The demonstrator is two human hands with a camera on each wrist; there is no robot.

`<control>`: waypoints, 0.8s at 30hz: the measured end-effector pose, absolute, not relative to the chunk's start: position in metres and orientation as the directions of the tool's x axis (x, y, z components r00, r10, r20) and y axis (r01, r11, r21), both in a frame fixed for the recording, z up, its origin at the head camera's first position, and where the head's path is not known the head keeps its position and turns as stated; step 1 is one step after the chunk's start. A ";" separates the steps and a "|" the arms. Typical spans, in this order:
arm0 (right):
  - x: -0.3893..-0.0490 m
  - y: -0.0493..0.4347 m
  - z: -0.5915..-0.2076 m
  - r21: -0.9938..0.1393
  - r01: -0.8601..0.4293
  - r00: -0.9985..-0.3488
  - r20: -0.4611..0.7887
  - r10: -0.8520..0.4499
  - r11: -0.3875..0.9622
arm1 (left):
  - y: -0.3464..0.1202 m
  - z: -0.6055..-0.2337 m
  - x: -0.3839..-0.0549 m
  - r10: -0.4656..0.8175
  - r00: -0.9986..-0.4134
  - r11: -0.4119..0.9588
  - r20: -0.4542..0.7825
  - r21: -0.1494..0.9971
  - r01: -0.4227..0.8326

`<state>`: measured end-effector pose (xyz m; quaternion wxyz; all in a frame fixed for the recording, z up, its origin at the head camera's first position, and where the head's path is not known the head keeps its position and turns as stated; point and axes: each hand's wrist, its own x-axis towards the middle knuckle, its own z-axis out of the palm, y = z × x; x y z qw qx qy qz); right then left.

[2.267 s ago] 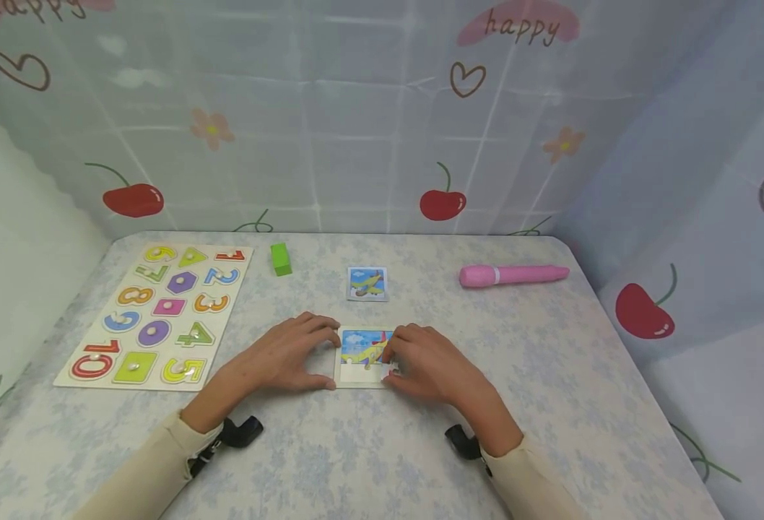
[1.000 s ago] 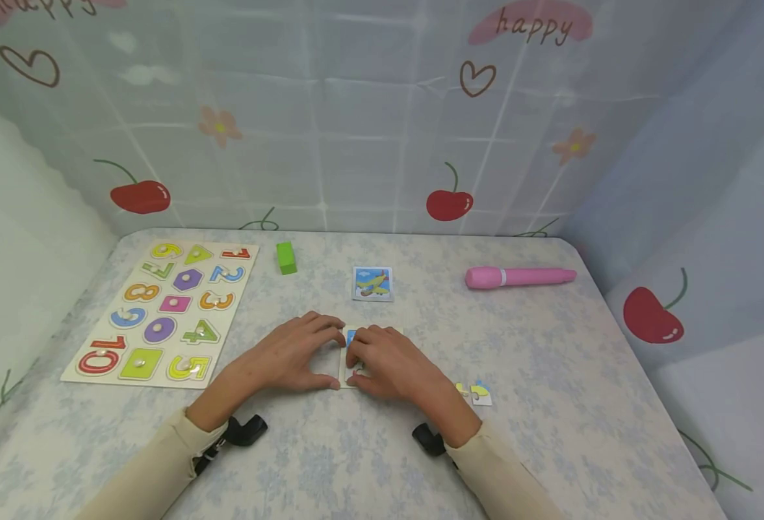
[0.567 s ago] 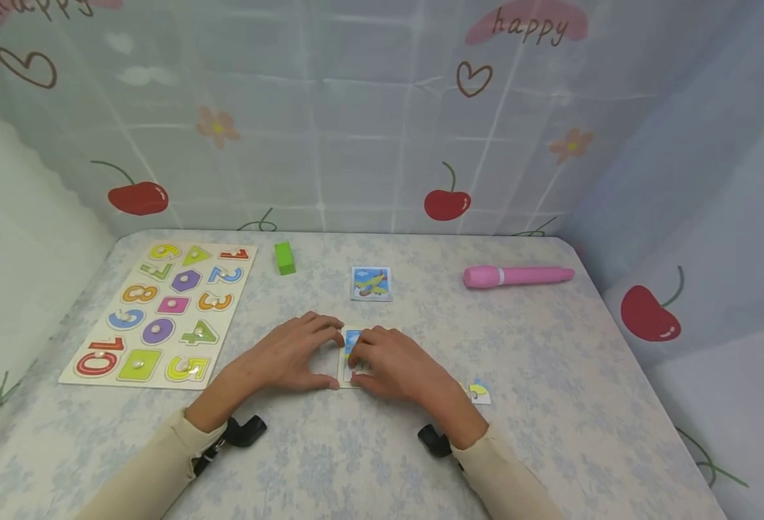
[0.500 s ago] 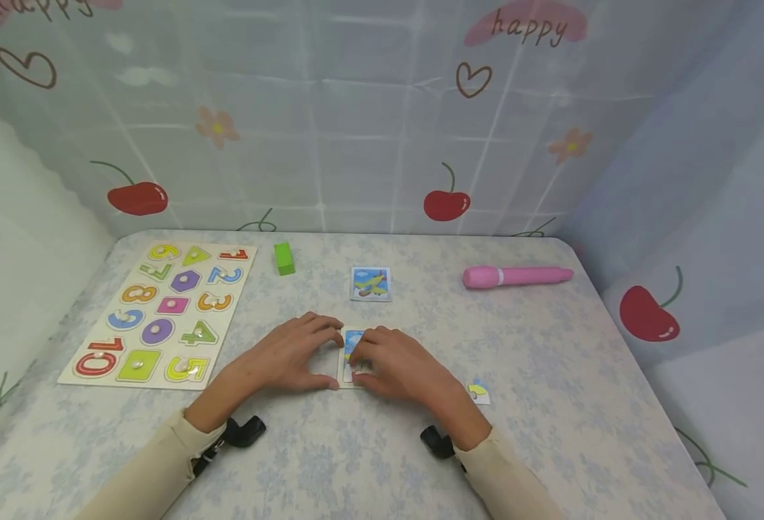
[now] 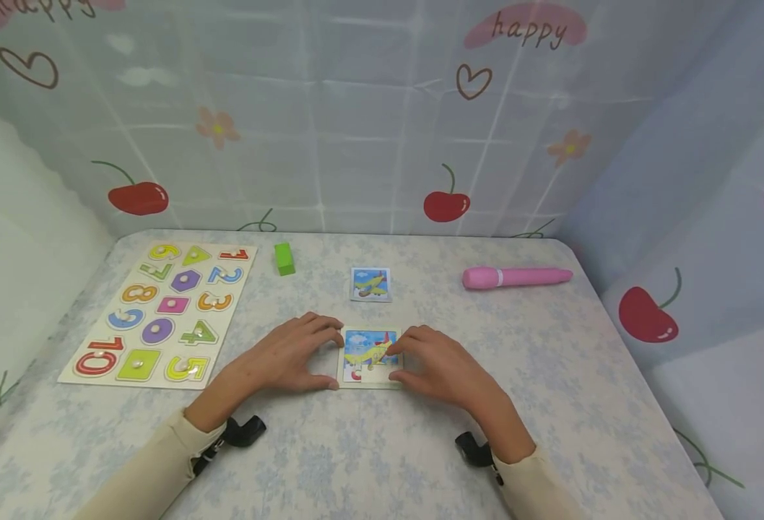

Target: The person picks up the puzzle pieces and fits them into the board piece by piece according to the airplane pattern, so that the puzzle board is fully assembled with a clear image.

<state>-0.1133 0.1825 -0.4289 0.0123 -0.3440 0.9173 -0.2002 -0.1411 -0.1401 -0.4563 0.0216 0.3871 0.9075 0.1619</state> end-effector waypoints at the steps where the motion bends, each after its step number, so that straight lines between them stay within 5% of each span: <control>1: -0.112 0.186 -0.429 -0.381 -0.621 -0.767 0.116 -0.632 0.685 | -0.140 -0.457 -0.141 0.710 -0.699 0.648 0.085 0.310 0.696; 24: -0.087 0.245 -0.438 -0.410 -0.465 -0.873 0.069 -0.482 0.784 | -0.140 -0.457 -0.141 0.711 -0.697 0.646 0.092 0.305 0.700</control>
